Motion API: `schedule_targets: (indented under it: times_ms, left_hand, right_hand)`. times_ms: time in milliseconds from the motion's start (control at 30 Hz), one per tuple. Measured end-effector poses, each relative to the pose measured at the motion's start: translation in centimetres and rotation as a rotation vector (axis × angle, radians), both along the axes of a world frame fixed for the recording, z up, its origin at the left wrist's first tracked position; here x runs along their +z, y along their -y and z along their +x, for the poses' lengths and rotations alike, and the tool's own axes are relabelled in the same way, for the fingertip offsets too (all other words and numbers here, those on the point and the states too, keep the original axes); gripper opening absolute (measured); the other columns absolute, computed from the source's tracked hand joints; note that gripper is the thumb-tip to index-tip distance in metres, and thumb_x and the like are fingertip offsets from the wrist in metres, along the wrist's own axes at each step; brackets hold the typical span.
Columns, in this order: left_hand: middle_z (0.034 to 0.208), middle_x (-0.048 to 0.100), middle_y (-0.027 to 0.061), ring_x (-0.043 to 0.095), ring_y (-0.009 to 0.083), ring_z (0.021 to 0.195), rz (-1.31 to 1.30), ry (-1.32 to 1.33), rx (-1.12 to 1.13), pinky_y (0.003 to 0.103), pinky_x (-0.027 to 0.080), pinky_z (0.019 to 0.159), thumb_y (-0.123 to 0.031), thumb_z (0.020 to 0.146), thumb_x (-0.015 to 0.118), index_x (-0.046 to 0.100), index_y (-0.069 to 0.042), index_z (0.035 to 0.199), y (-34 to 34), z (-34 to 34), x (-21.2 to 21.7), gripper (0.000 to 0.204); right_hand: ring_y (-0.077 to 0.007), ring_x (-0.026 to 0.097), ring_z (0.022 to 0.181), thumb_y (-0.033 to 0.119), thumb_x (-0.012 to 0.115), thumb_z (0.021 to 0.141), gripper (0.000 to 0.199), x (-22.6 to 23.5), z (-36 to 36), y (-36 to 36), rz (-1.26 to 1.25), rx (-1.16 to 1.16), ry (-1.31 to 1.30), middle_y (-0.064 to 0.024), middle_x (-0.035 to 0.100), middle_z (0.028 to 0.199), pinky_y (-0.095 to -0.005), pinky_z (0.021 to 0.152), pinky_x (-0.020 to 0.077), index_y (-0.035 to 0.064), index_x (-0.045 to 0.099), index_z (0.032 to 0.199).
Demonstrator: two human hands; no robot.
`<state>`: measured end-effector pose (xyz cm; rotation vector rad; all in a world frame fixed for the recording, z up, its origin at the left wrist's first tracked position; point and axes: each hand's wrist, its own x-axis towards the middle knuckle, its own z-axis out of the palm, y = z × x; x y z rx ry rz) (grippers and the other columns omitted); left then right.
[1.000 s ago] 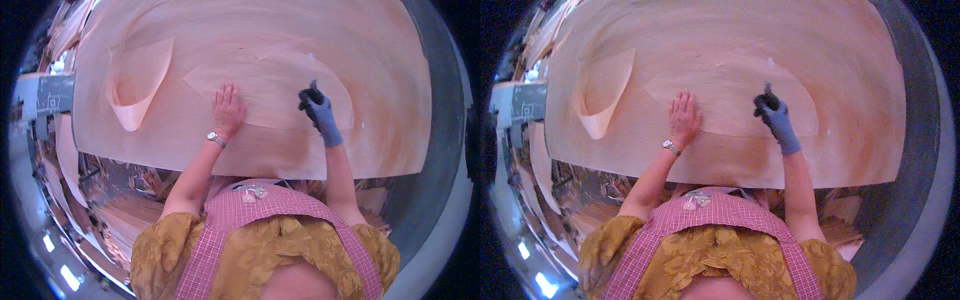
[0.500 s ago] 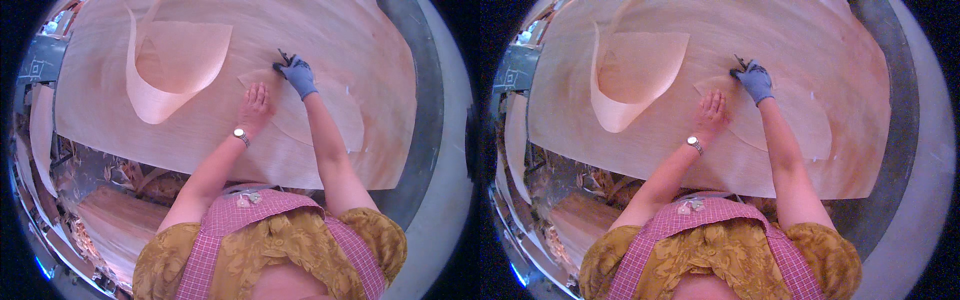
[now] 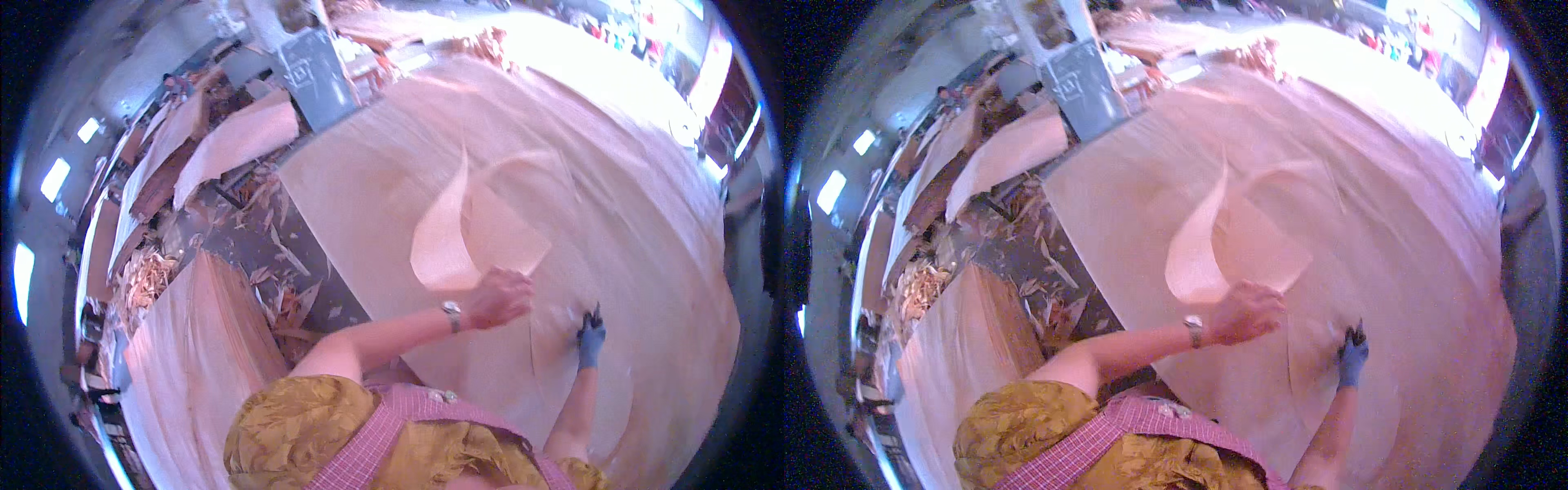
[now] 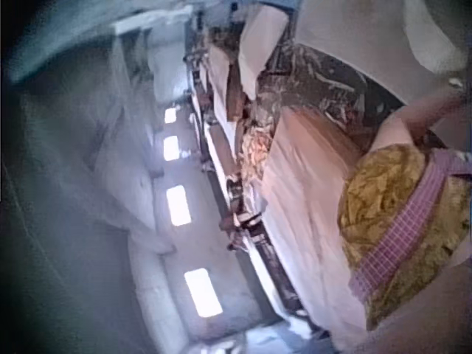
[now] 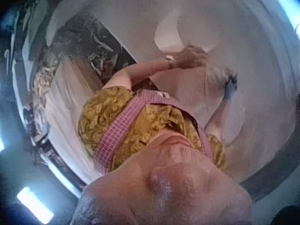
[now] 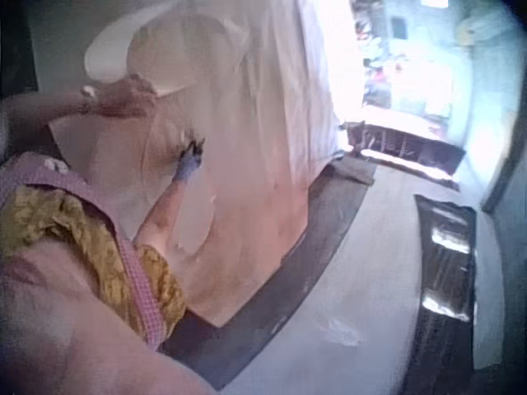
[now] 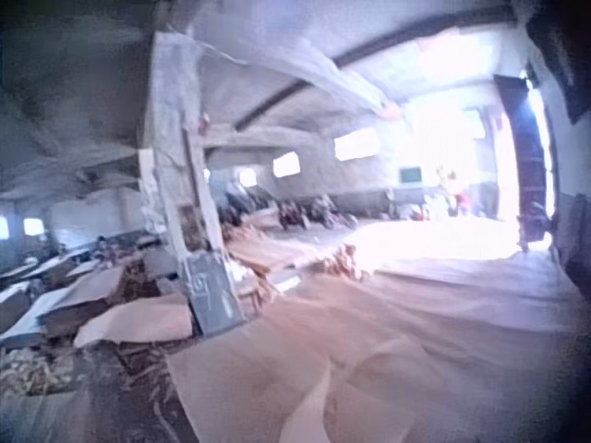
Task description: The person repairs defects in wood veneer sheets using a knife to cut away damaged sections and applying tape to the wood.
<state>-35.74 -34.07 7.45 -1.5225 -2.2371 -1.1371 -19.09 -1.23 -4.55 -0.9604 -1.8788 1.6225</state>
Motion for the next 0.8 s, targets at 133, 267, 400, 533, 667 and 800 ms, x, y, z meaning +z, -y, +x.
schedule_targets:
  times_ms: [133, 267, 400, 533, 667, 800]
  left_hand:
    - [0.101, 0.068, 0.0094, 0.064, 0.0251, 0.097, 0.201, 0.022, 0.377, 0.039, 0.048, 0.088, -0.021, 0.086, 0.070, 0.068, -0.007, 0.094, 11.1, -10.5, 7.5, 0.016]
    - [0.098, 0.067, 0.0103, 0.063, 0.0196, 0.093, 0.693, 0.151, 0.622, 0.034, 0.050, 0.080, -0.039, 0.087, 0.069, 0.065, -0.002, 0.105, 22.9, -29.4, 13.1, 0.041]
    - [0.108, 0.063, 0.0208, 0.060, 0.0348, 0.102, 0.737, -0.293, 1.280, 0.046, 0.045, 0.089, -0.054, 0.089, 0.058, 0.056, 0.002, 0.121, 35.7, -41.6, 20.9, 0.064]
    - [0.107, 0.067, 0.0146, 0.061, 0.0310, 0.104, 0.651, 0.342, 0.872, 0.049, 0.042, 0.090, -0.069, 0.087, 0.051, 0.060, -0.001, 0.115, 42.0, -49.2, 25.3, 0.074]
    - [0.105, 0.069, 0.0032, 0.064, 0.0206, 0.102, 0.579, 1.054, 0.114, 0.043, 0.045, 0.086, -0.069, 0.087, 0.054, 0.066, -0.011, 0.107, 42.1, -53.3, 28.4, 0.062]
    - [0.109, 0.065, -0.0023, 0.059, 0.0188, 0.109, 0.603, 1.059, 0.045, 0.044, 0.041, 0.089, -0.056, 0.086, 0.066, 0.067, -0.018, 0.105, 41.9, -56.2, 28.3, 0.043]
  right_hand:
    - [-0.0049, 0.043, 0.047, 0.026, 0.059, 0.097, 0.030, -1.5, 0.6, 0.6, 0.093, 0.027, -0.029, 0.0004, 0.059, 0.072, -0.0227, 0.041, 0.0330, 0.0113, 0.061, 0.123]
    - [-0.0051, 0.046, 0.047, 0.030, 0.055, 0.099, 0.025, 4.9, -3.6, 6.5, 0.097, 0.102, -0.141, -0.0021, 0.063, 0.073, -0.0216, 0.041, 0.0323, 0.0092, 0.064, 0.111]
    - [-0.0041, 0.049, 0.051, 0.030, 0.053, 0.100, 0.028, 9.6, -9.1, 14.3, 0.192, 0.068, -0.199, -0.0014, 0.064, 0.075, -0.0193, 0.043, 0.0326, 0.0068, 0.063, 0.112]
    - [-0.0051, 0.052, 0.055, 0.031, 0.055, 0.099, 0.029, 15.3, -19.4, 24.4, 0.215, 0.162, -0.283, -0.0018, 0.065, 0.078, -0.0194, 0.049, 0.0367, 0.0058, 0.064, 0.111]
    - [-0.0101, 0.060, 0.070, 0.019, 0.051, 0.100, 0.023, 23.8, -34.0, 35.4, 0.316, 0.445, -0.312, -0.0052, 0.069, 0.090, -0.0241, 0.063, 0.0481, 0.0021, 0.064, 0.110]
    - [-0.0085, 0.059, 0.074, 0.020, 0.054, 0.099, 0.024, 33.6, -49.2, 48.6, 0.635, 0.706, -0.439, -0.0054, 0.067, 0.087, -0.0261, 0.068, 0.0496, 0.0010, 0.065, 0.108]
